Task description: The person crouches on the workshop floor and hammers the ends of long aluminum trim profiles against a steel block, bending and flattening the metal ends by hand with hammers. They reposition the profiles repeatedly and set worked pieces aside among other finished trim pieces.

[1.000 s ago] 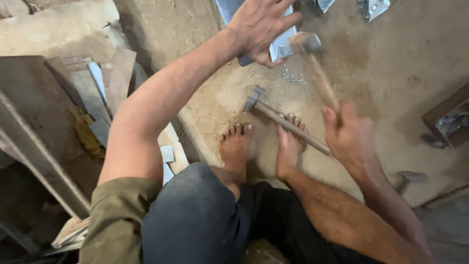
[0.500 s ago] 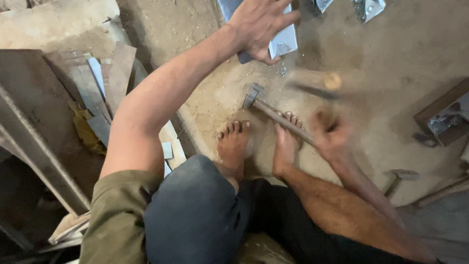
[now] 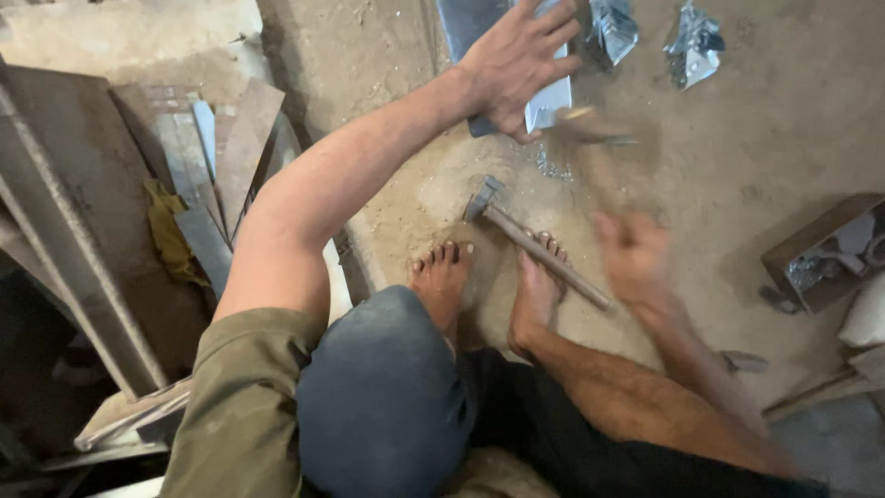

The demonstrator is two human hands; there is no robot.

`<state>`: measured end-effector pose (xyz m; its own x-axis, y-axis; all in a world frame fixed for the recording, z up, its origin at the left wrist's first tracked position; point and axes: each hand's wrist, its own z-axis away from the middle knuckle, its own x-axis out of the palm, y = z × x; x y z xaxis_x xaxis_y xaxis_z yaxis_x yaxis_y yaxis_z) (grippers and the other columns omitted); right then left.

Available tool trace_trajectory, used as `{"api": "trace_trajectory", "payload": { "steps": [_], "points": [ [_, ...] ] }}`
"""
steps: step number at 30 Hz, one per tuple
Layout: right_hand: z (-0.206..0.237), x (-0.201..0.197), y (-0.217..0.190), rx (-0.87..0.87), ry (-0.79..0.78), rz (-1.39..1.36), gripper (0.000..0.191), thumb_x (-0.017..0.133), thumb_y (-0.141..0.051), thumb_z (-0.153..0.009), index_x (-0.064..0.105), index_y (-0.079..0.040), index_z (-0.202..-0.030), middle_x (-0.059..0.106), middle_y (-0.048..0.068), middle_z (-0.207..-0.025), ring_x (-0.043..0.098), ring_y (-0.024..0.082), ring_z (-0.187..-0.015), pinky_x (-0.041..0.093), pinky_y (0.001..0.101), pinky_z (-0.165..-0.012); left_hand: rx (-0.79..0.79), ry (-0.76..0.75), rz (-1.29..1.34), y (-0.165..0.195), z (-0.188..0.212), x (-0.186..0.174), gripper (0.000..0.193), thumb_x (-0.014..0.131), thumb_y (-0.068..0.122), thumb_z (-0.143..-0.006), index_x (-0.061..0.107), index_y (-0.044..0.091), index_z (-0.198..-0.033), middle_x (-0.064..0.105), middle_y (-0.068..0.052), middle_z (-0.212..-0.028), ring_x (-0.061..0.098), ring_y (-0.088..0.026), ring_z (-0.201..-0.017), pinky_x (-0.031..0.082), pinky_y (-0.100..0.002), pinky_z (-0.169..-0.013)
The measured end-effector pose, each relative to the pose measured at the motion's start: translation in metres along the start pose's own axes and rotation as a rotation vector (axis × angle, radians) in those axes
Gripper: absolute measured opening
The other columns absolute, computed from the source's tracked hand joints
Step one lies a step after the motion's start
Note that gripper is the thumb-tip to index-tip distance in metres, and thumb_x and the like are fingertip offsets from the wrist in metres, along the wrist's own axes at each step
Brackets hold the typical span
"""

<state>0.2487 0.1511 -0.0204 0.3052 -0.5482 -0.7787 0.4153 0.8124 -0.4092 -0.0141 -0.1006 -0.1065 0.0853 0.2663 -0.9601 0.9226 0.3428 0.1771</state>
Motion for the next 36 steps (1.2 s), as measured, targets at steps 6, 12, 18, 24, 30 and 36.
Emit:
{"api": "trace_trajectory", "payload": {
  "steps": [6, 12, 18, 24, 30, 36],
  "points": [
    [0.057, -0.13, 0.003, -1.045, -0.325, -1.335, 0.037, 0.062, -0.04, -0.108, 0.068, -0.004, -0.106, 0.066, 0.018, -0.08, 0.062, 0.03, -0.07, 0.05, 0.0419, -0.066, -0.009, -0.141, -0.011, 0.005, -0.001, -0.006, 0.098, 0.078, 0.075, -0.061, 0.068, 0.007, -0.131, 0.053, -0.023, -0.141, 0.035, -0.04, -0.144, 0.021, -0.062, -0.118],
    [-0.014, 0.026, -0.014, -0.123, 0.096, -0.006, 0.038, 0.063, -0.039, -0.107, 0.067, -0.002, -0.097, 0.064, 0.016, -0.073, 0.061, 0.031, -0.065, 0.05, 0.0451, -0.063, 0.014, -0.04, -0.011, 0.0, 0.0, -0.012, 0.104, 0.078, 0.079, -0.052, 0.068, 0.008, -0.127, 0.054, -0.024, -0.139, 0.037, -0.04, -0.139, 0.019, -0.061, -0.114],
    [0.027, 0.052, 0.14, 0.276, 0.187, 0.172, 0.038, 0.07, -0.039, -0.105, 0.07, -0.001, -0.107, 0.071, 0.016, -0.086, 0.067, 0.033, -0.079, 0.053, 0.0492, -0.071, 0.012, -0.101, -0.022, 0.001, -0.002, -0.012, 0.1, 0.076, 0.08, -0.062, 0.067, 0.006, -0.128, 0.055, -0.025, -0.137, 0.036, -0.041, -0.142, 0.016, -0.063, -0.118],
    [-0.068, -0.017, 0.182, -0.236, 0.93, -0.458, 0.044, 0.061, -0.039, -0.114, 0.054, -0.002, -0.138, 0.063, 0.013, -0.127, 0.061, 0.024, -0.107, 0.05, 0.0399, -0.092, 0.006, -0.14, -0.045, -0.003, -0.008, -0.028, 0.103, 0.074, 0.08, -0.054, 0.063, 0.013, -0.131, 0.053, -0.022, -0.136, 0.036, -0.04, -0.14, 0.016, -0.063, -0.116],
    [-0.102, 0.037, 0.07, -0.37, 0.399, -0.398, 0.047, 0.065, -0.034, -0.102, 0.055, -0.004, -0.138, 0.061, 0.012, -0.128, 0.06, 0.024, -0.112, 0.05, 0.038, -0.096, -0.021, -0.239, -0.016, -0.006, -0.007, -0.037, 0.11, 0.079, 0.082, -0.053, 0.059, 0.016, -0.139, 0.051, -0.021, -0.141, 0.034, -0.038, -0.145, 0.015, -0.062, -0.12],
    [-0.033, 0.121, -0.05, -0.637, -0.01, -0.024, 0.047, 0.08, -0.024, -0.076, 0.066, -0.007, -0.118, 0.065, 0.014, -0.104, 0.064, 0.032, -0.097, 0.054, 0.0421, -0.081, -0.07, -0.383, 0.237, -0.021, -0.037, -0.033, 0.13, 0.091, 0.078, -0.032, 0.054, 0.02, -0.143, 0.046, -0.019, -0.145, 0.024, -0.042, -0.146, 0.007, -0.066, -0.111]
  ]
}}
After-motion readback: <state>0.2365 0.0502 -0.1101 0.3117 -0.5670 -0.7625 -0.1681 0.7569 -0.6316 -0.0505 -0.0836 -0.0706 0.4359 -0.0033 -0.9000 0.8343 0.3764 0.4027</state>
